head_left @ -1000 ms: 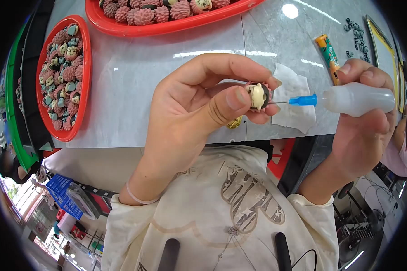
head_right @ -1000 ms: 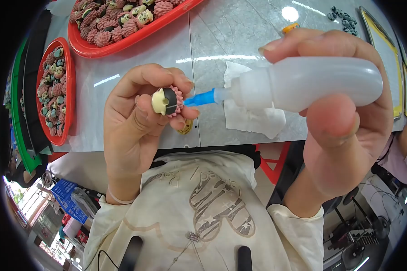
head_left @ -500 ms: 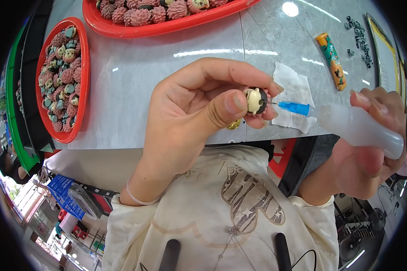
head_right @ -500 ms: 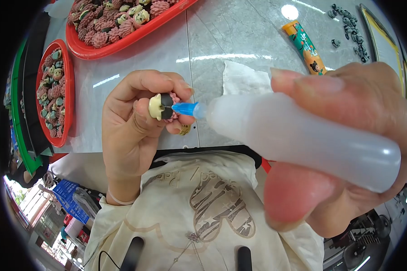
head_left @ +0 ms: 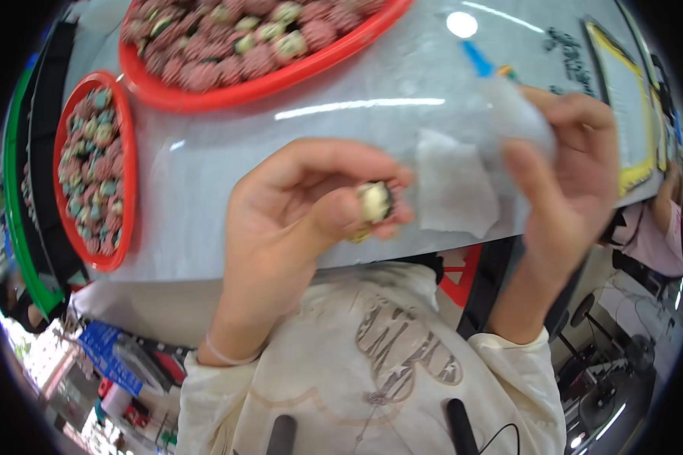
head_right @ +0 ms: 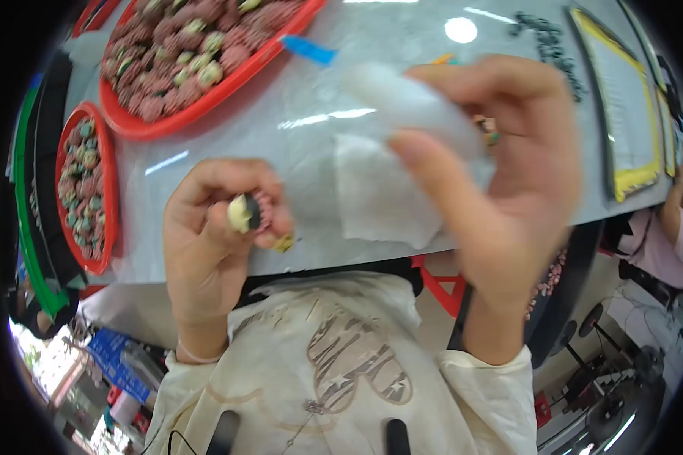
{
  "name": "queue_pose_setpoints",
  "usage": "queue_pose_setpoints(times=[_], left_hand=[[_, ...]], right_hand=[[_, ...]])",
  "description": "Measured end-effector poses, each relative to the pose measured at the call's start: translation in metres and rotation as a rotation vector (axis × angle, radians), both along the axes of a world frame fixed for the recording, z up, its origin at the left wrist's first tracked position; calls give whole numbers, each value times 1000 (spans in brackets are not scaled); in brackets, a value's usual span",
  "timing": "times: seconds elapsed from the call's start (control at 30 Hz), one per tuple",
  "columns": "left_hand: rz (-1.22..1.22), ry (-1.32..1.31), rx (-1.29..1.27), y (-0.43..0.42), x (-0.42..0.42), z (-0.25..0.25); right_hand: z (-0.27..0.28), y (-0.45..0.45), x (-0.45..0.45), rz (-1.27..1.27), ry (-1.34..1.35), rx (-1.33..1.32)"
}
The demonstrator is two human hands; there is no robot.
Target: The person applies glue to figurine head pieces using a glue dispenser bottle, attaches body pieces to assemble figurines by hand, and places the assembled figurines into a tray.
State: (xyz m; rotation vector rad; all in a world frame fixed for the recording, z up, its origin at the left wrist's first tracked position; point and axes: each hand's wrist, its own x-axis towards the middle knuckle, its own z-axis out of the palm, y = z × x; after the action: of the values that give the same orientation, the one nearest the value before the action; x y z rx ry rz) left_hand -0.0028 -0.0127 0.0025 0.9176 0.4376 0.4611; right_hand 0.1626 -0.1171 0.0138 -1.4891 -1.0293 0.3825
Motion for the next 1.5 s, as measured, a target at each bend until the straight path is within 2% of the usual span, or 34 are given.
queue_pose_setpoints(times=[0.07, 0.23, 0.5, 0.57, 0.67, 0.7, 0.77, 0.83, 0.9, 0.97, 1.07, 1.13, 1.27, 1.33, 1.4, 1.47, 1.5], left_hand=[[13, -45, -14, -1, 0, -2], [35, -39, 10, -1, 0, -1], [29, -11, 32, -2, 0, 0], [29, -20, 28, -2, 0, -1], [37, -21, 18, -4, 0, 1], [46, -9, 9, -4, 1, 2], [42, -18, 8, -5, 0, 3], [38, -33, 13, -5, 2, 4], [47, 23, 9, -6, 2, 6], [46, 13, 8, -6, 2, 8], [49, 17, 14, -7, 1, 7], [48, 15, 21, -7, 2, 7], [47, 9, 25, -8, 2, 8], [53, 14, 20, -7, 1, 8], [34, 8, 28, -7, 0, 7], [8, 31, 35, -6, 0, 9], [-34, 40, 51, -6, 1, 10]], right_hand=[[-4, 7, 2, -61, -277, -79], [-13, 16, 0, -110, -381, -124], [-8, 12, 4, -103, -348, -170], [-8, 15, 2, -142, -157, -110], [-6, 16, 2, -140, -143, -101], [-3, 16, 3, -146, -160, -97], [4, 15, 7, -126, -409, -174], [-2, 16, 9, -141, -350, -143], [-1, 16, 7, -128, -177, -107], [0, 16, 7, -138, -196, -104], [3, 13, 6, -105, -215, -237], [5, 10, 7, -50, -135, -277], [11, 6, 13, -40, -88, -175], [15, -7, 39, -143, -205, 5], [18, -27, 68, -292, -148, -22], [16, -42, 91, -488, -107, -168], [11, -48, 99, -479, -96, -173]])
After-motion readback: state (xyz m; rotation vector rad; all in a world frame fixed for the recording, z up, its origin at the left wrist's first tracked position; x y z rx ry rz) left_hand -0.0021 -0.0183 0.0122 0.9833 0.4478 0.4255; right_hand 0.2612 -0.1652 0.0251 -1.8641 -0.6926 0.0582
